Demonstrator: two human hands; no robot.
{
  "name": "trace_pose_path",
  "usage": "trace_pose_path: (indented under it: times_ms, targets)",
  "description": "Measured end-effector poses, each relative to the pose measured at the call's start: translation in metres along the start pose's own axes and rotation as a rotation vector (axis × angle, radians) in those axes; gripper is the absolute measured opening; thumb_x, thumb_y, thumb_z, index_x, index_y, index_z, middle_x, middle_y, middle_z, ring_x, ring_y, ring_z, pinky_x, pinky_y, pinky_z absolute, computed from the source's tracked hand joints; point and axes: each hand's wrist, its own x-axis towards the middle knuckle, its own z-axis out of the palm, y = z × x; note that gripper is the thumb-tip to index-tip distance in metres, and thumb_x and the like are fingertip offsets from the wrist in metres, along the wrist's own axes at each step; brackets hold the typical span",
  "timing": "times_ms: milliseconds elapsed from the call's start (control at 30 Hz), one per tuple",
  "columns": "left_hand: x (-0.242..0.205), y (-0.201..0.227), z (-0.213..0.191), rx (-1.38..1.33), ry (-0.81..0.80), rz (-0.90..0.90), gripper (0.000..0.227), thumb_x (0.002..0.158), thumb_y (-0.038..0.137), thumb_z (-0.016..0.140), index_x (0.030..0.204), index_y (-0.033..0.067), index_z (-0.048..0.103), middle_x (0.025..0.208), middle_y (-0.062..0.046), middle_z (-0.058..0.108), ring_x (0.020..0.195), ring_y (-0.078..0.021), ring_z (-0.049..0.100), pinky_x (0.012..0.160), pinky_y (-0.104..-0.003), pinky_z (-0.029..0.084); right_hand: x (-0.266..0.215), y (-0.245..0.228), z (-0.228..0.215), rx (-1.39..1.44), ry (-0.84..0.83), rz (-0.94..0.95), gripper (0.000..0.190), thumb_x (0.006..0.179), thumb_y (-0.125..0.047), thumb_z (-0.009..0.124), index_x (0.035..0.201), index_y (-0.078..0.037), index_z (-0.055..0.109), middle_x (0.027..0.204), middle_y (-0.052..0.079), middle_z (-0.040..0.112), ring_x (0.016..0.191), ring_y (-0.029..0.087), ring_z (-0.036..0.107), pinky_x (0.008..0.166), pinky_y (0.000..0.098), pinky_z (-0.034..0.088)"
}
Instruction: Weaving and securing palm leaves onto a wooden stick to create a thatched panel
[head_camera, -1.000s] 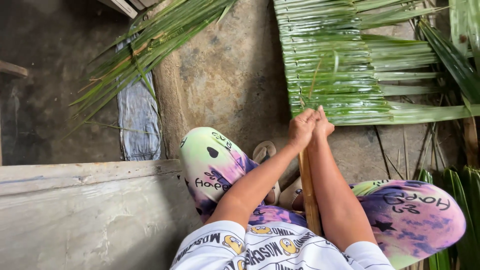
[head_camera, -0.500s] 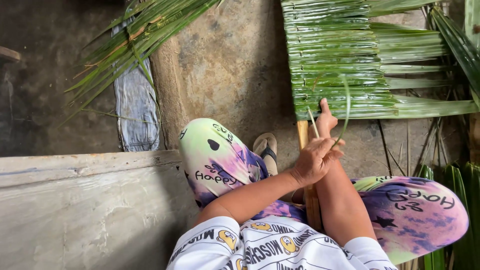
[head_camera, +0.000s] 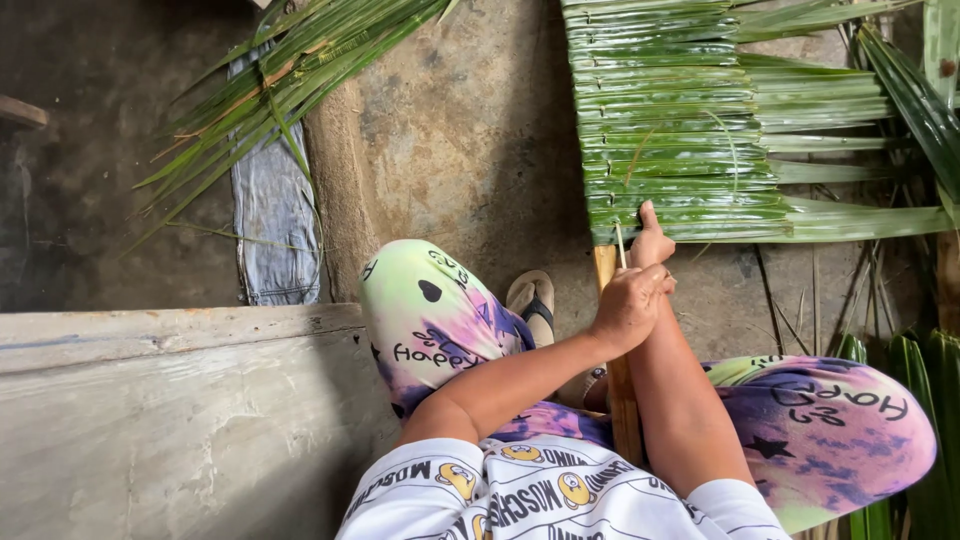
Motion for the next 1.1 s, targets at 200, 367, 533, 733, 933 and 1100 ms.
trace_pose_path:
  times_ms: [200, 367, 533, 733, 933, 1100]
  targets:
    - [-0.001, 0.01, -0.009, -0.008, -0.006, 0.001, 0.028, 0.106, 0.03, 0.052, 0.079, 0.0225, 0.051, 0.067, -0.006, 0.06, 0.072, -0.0315, 0.065, 0.081, -0.039, 0.052, -0.024, -0.013, -0.001, 0.08, 0.025, 0.01, 0.077, 0.057, -0.032, 0.107, 0.102, 0.018, 0.067, 0.094, 0.03, 0.072, 0.09, 0.028, 0.074, 0.08, 0.0417, 0.057]
    - [-0.005, 0.012, -0.01, 0.009, -0.012, 0.01, 0.028, 0.104, 0.028, 0.054, 0.078, 0.0207, 0.049, 0.064, -0.009, 0.056, 0.07, -0.0337, 0.064, 0.08, -0.04, 0.051, -0.022, -0.011, -0.001, 0.087, 0.021, -0.025, 0.072, 0.06, -0.03, 0.104, 0.101, 0.017, 0.069, 0.091, 0.026, 0.073, 0.083, 0.026, 0.074, 0.076, 0.0405, 0.058]
    - [-0.005, 0.011, -0.013, 0.02, -0.019, 0.026, 0.025, 0.101, 0.027, 0.059, 0.079, 0.0201, 0.051, 0.063, -0.008, 0.058, 0.069, -0.0313, 0.065, 0.082, -0.038, 0.052, -0.035, -0.022, -0.002, 0.121, 0.008, -0.073, 0.069, 0.064, -0.029, 0.102, 0.097, 0.02, 0.067, 0.089, 0.027, 0.071, 0.08, 0.023, 0.07, 0.073, 0.0407, 0.058]
    - [-0.008, 0.004, -0.006, 0.045, -0.012, 0.027, 0.025, 0.101, 0.029, 0.059, 0.078, 0.0207, 0.051, 0.063, -0.008, 0.057, 0.069, -0.0318, 0.064, 0.08, -0.039, 0.052, -0.034, -0.022, -0.006, 0.096, -0.016, -0.08, 0.065, 0.063, -0.033, 0.103, 0.091, 0.016, 0.069, 0.083, 0.023, 0.071, 0.073, 0.021, 0.066, 0.068, 0.0364, 0.057]
    - [0.008, 0.069, -0.057, 0.142, 0.124, 0.159, 0.021, 0.095, 0.021, 0.069, 0.087, 0.0063, 0.055, 0.093, -0.019, 0.062, 0.089, -0.0409, 0.064, 0.083, -0.048, 0.054, -0.027, -0.024, -0.015, 0.208, -0.167, 0.163, 0.071, 0.067, -0.038, 0.101, 0.111, 0.006, 0.067, 0.106, 0.019, 0.071, 0.094, 0.024, 0.072, 0.085, 0.0384, 0.058]
    - [0.019, 0.042, -0.11, 0.001, 0.203, 0.158, 0.065, 0.091, 0.019, 0.074, 0.147, -0.0021, 0.048, 0.131, -0.031, 0.055, 0.123, -0.0494, 0.054, 0.109, -0.054, 0.043, -0.025, -0.034, -0.041, 0.361, -0.361, 0.399, 0.075, 0.073, -0.048, 0.096, 0.121, -0.006, 0.058, 0.11, 0.011, 0.059, 0.089, 0.021, 0.06, 0.073, 0.0325, 0.053]
